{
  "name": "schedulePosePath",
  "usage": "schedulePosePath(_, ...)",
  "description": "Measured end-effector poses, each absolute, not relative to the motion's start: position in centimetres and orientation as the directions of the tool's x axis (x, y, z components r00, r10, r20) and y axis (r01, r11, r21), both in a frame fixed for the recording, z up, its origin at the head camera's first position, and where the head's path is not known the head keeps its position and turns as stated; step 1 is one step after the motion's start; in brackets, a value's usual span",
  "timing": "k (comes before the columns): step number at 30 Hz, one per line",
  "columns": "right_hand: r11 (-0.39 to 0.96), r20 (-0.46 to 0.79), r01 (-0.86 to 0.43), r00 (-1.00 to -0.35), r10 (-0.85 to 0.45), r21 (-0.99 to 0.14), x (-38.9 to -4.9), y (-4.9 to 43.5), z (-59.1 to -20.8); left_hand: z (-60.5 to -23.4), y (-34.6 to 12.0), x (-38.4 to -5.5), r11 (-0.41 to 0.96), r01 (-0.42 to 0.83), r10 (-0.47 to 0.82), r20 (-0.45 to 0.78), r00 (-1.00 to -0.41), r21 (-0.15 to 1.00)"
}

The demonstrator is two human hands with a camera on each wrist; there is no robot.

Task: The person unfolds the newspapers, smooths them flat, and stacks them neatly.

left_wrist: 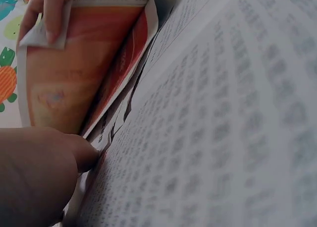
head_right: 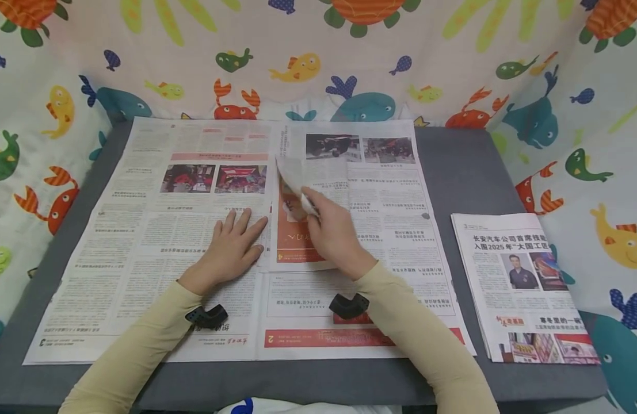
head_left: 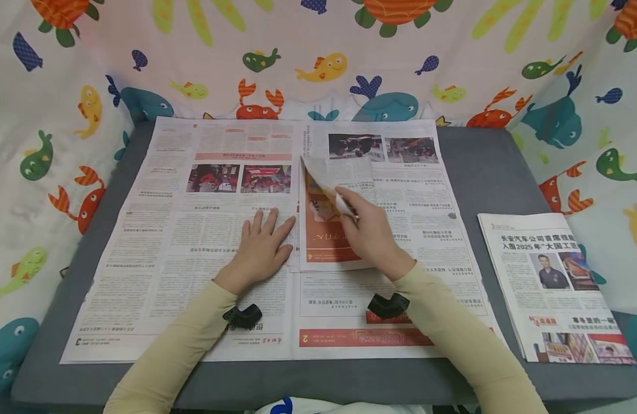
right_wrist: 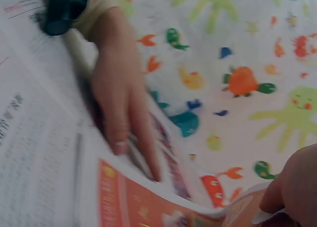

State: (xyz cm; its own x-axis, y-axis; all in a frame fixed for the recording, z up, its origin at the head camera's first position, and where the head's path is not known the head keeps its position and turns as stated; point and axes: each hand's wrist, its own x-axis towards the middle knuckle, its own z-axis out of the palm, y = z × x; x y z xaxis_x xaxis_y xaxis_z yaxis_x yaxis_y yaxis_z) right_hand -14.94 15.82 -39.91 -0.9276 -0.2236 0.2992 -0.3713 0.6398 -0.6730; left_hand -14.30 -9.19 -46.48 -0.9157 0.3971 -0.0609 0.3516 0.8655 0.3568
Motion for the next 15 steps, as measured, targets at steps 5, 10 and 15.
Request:
schedulePosePath(5, 0.579, 0.391, -0.344, -0.919, -0.046, -0.740, -14.6, 19.9, -38.4, -46.4, -9.3, -14.2, 0.866, 0.340, 0.389, -0.067, -0.919, 0.366)
schedulePosePath(10, 0.551, 0.297, -0.212, -0.952, 0.069, -0.807, -13.8, 23.7, -38.4, -46.2, -9.3, -14.2, 0.863, 0.340, 0.389, -0.063, -0.919, 0.375)
schedulePosePath(15, 0.475, 0.151, -0.071, -0.979, 0.134, -0.877, -12.8, 27.0, -39.6, -46.0, -9.2, -14.2, 0.860, 0.341, 0.398, -0.081, -0.914, 0.380)
